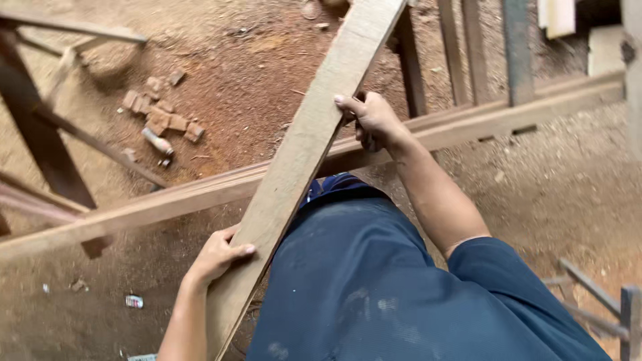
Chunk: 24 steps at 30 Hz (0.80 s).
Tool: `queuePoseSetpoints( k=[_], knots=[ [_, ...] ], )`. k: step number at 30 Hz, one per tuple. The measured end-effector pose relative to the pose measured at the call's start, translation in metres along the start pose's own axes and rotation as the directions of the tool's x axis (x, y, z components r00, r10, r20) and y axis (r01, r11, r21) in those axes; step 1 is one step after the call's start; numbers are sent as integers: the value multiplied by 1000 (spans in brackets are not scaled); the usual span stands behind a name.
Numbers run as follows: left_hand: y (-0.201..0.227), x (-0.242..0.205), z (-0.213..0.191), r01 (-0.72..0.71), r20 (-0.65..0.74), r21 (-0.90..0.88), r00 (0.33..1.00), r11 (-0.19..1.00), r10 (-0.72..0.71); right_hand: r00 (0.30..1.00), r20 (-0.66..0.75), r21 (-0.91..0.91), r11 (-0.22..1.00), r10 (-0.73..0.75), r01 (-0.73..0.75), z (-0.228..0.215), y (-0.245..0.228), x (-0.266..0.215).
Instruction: The person sands a long wooden plank resting on a workbench using a sanding block. They repeatedly rub the block along the plank's length, flip the plank to sand the opposite side, and continue smoothing the surface. The person wears sandals and works in a cluttered workshop environment.
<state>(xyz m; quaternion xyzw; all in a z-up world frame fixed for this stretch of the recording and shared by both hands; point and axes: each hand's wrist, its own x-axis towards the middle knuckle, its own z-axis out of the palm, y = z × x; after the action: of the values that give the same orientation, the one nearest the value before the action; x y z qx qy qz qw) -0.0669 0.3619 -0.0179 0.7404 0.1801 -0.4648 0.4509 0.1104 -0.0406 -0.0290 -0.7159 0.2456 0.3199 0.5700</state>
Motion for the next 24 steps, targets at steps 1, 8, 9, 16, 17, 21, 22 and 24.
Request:
queuePoseSetpoints(
  k=[1, 8, 9, 16, 17, 21, 22, 24],
  knots=[
    [4, -5, 2, 53, 12, 24, 999, 998, -53, 999, -32, 70, 997, -42, 44, -9, 3, -8],
    [92, -19, 0, -314, 118, 560, 946, 767, 302, 924, -309, 344, 879, -227, 331, -55, 51, -77],
    [108, -20, 5, -196, 90, 612, 980, 766, 178, 912, -340, 363, 863, -229, 352, -57, 56, -86],
    [152, -10, 26, -206, 139, 916, 968, 343, 209, 848, -525, 457, 865, 74, 207, -68, 92, -144],
    [151, -9, 30, -257, 162, 899, 947, 354, 276, 843, -525, 493, 848, 113, 193, -68, 101, -145],
    [153, -5, 26, -298, 197, 912, 921, 281, 336, 815, -574, 474, 843, 76, 255, -72, 127, -141],
    [153, -6, 25, -271, 197, 932, 936, 242, 292, 810, -581, 455, 855, 75, 247, -70, 133, -143],
    [156, -5, 25, -284, 219, 937, 931, 205, 292, 802, -595, 411, 877, 52, 249, -71, 134, -140]
  ],
)
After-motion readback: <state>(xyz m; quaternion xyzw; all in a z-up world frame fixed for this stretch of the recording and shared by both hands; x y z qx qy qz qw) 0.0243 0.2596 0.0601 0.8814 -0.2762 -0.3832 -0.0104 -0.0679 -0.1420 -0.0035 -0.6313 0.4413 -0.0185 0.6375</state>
